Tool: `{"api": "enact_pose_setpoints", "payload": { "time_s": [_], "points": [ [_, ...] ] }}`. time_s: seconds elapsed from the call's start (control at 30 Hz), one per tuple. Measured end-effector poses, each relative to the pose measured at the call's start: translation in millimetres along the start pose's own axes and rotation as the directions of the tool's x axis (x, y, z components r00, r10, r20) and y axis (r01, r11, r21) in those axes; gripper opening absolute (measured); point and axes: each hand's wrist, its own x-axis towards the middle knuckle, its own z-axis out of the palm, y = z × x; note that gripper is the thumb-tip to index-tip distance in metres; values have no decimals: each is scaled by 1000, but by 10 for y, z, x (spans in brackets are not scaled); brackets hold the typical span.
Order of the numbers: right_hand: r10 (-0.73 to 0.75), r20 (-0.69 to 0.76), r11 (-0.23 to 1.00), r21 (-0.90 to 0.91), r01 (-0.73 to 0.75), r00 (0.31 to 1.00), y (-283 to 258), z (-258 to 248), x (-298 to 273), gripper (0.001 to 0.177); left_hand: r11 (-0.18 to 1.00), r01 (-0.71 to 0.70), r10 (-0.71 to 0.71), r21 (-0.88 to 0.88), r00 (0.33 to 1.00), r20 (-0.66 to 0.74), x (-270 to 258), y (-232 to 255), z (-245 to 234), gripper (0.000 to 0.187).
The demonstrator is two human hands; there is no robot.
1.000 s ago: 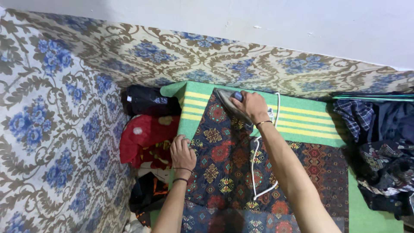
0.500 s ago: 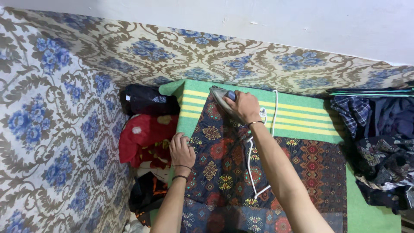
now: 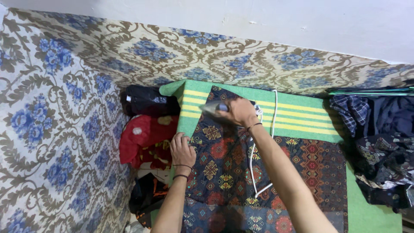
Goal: The person irons a patterned shirt laid out on a green ironing board. They use a handheld iron to smooth the fabric, moving it across the shirt and adjusting the garment with their hands.
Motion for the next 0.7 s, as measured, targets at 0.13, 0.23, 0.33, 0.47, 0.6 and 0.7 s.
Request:
{"api": "enact_pose_setpoints", "payload": {
  "time_s": [0.13,0.23,0.33,0.47,0.6,0.7],
  "points": [
    [209,-175,972,142,-185,962,-73,-17,-10,58,1000,-13,13,17,1000,-4,-22,-32,14,21],
    [194,-19,972,141,-189,981,-60,-2,-25,58,999,-11,10,32,1000,26,-43,-35,20,21],
    [-29,92,999,35,26,995,-51,51,-1,62,1000,-17,17,20,1000,12,-9,-43,15,22],
    [-301,98,949,-68,308,949,-76,200,-48,68,1000,-14,14,-3,1000,-3,-11,-36,9,21],
    [-157,65,979,-123,164,985,-76,198,-5,69,1000,-10,10,-5,1000,7,1,-29,-6,21],
    [127,-31,991,-35,-128,991,-54,131,60,70,1000,-5,5,-13,1000,9,-23,-37,-11,20]
  ]
}}
